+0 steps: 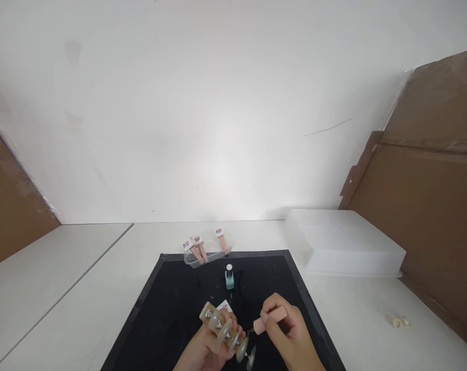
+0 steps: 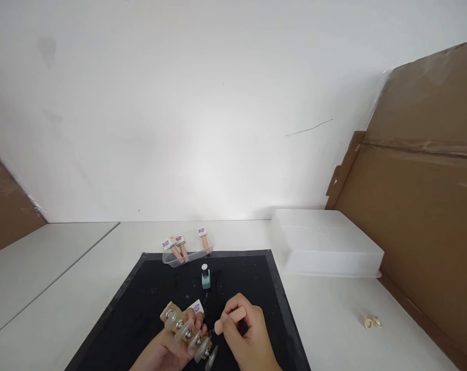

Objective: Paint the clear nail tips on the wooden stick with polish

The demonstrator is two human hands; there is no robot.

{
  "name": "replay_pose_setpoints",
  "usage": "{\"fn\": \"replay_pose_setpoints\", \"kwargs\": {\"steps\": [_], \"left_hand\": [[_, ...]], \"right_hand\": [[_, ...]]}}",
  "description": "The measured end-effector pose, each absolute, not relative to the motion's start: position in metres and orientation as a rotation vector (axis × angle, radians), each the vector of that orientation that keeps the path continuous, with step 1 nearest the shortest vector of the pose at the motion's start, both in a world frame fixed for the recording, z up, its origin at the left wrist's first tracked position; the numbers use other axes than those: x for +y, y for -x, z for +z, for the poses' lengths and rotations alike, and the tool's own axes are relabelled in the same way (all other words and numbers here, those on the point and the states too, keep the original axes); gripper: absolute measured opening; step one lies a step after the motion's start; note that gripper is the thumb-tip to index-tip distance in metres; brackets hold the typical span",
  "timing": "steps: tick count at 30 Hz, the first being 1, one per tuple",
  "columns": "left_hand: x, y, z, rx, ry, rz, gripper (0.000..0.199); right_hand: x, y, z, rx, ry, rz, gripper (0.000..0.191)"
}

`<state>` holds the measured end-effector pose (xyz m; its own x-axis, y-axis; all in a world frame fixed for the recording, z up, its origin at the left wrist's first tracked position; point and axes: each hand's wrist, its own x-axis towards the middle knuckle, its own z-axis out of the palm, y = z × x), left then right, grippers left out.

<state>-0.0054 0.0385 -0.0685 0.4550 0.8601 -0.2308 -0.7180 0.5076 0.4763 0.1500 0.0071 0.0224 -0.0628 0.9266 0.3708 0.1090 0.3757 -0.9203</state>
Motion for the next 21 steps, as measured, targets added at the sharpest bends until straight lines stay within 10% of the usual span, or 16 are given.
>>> {"fn": "replay_pose_setpoints", "kwargs": {"steps": [21], "left_hand": [[0.021,0.017,-0.021,0.525,-0.392,0.961,0.02]], "right_hand": [[0.008,-0.153,0.023,-1.438,0.969,0.947,0.018]]}}
